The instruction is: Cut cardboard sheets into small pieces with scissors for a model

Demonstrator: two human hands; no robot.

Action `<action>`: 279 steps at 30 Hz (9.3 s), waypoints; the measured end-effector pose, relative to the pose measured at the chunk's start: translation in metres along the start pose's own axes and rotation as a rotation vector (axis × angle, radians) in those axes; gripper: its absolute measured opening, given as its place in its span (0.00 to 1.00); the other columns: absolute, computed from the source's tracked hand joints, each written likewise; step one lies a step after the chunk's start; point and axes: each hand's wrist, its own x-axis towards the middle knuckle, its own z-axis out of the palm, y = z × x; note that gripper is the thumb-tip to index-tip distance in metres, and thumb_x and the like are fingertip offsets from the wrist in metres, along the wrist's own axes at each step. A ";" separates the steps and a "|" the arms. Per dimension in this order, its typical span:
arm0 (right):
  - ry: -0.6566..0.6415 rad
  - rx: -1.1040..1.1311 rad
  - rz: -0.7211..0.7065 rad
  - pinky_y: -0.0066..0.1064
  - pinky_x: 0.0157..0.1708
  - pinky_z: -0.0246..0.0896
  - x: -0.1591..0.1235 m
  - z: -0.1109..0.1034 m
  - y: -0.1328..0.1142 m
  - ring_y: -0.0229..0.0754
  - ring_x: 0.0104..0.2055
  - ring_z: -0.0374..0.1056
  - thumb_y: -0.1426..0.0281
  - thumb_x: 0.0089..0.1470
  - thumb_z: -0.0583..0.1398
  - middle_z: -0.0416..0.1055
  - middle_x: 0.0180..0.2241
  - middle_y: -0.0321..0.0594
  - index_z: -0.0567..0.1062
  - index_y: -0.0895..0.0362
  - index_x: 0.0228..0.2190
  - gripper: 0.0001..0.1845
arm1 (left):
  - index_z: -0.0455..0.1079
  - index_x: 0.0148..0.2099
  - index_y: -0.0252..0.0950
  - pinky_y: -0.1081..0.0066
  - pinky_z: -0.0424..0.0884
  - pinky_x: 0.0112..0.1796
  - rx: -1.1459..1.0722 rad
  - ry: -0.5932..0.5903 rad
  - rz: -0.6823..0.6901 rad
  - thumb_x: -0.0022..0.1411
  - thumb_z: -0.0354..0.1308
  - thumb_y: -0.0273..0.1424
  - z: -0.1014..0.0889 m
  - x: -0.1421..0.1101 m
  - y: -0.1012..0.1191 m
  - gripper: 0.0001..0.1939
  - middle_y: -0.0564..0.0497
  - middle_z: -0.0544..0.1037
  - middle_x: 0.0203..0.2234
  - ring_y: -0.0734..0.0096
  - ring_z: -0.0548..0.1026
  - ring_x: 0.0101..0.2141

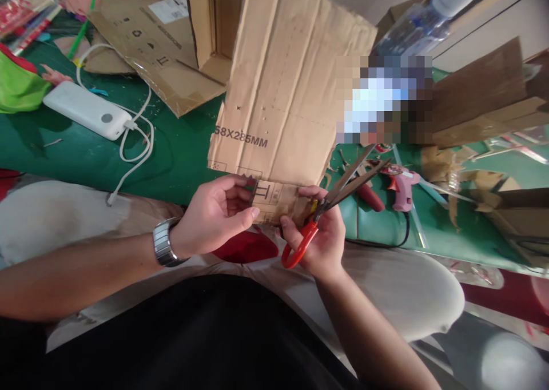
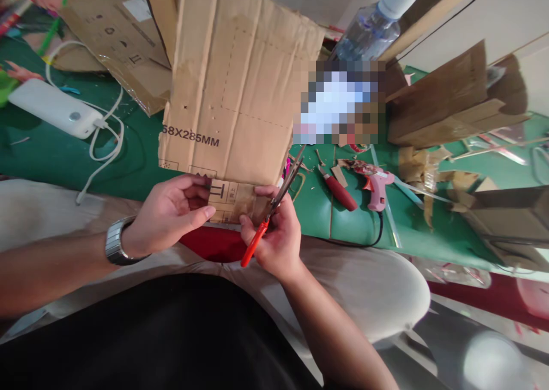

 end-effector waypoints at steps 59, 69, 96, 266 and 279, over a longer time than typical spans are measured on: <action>-0.134 0.343 0.125 0.45 0.58 0.79 -0.006 0.009 -0.008 0.52 0.54 0.81 0.54 0.55 0.77 0.83 0.51 0.42 0.74 0.49 0.51 0.29 | 0.87 0.46 0.41 0.56 0.80 0.58 0.305 -0.214 -0.208 0.59 0.79 0.43 -0.013 0.011 0.015 0.17 0.46 0.90 0.45 0.48 0.85 0.53; -0.127 0.340 0.111 0.46 0.58 0.79 -0.008 0.007 -0.003 0.51 0.55 0.80 0.57 0.56 0.77 0.82 0.52 0.42 0.75 0.49 0.51 0.27 | 0.87 0.51 0.39 0.57 0.81 0.57 0.312 -0.227 -0.149 0.63 0.76 0.41 -0.006 0.006 0.016 0.17 0.45 0.90 0.48 0.49 0.86 0.52; -0.059 0.366 0.163 0.43 0.38 0.77 0.002 0.031 -0.019 0.46 0.35 0.73 0.52 0.49 0.80 0.70 0.33 0.31 0.61 0.46 0.39 0.36 | 0.79 0.63 0.36 0.53 0.84 0.56 -0.448 0.080 -0.564 0.69 0.67 0.31 0.017 0.013 0.025 0.21 0.43 0.86 0.57 0.47 0.83 0.58; -1.018 0.221 0.378 0.27 0.24 0.51 0.013 -0.022 -0.005 0.34 0.25 0.53 0.37 0.68 0.58 0.58 0.25 0.28 0.65 0.54 0.33 0.32 | 0.78 0.47 0.37 0.68 0.77 0.38 0.869 -0.514 -0.324 0.55 0.73 0.48 -0.051 0.042 0.043 0.24 0.51 0.88 0.40 0.58 0.83 0.38; -0.996 0.256 0.293 0.28 0.29 0.52 0.014 -0.021 -0.003 0.35 0.30 0.53 0.40 0.69 0.59 0.59 0.28 0.31 0.66 0.55 0.32 0.31 | 0.78 0.46 0.36 0.67 0.77 0.38 0.878 -0.508 -0.334 0.54 0.73 0.48 -0.051 0.043 0.045 0.25 0.50 0.87 0.39 0.56 0.84 0.39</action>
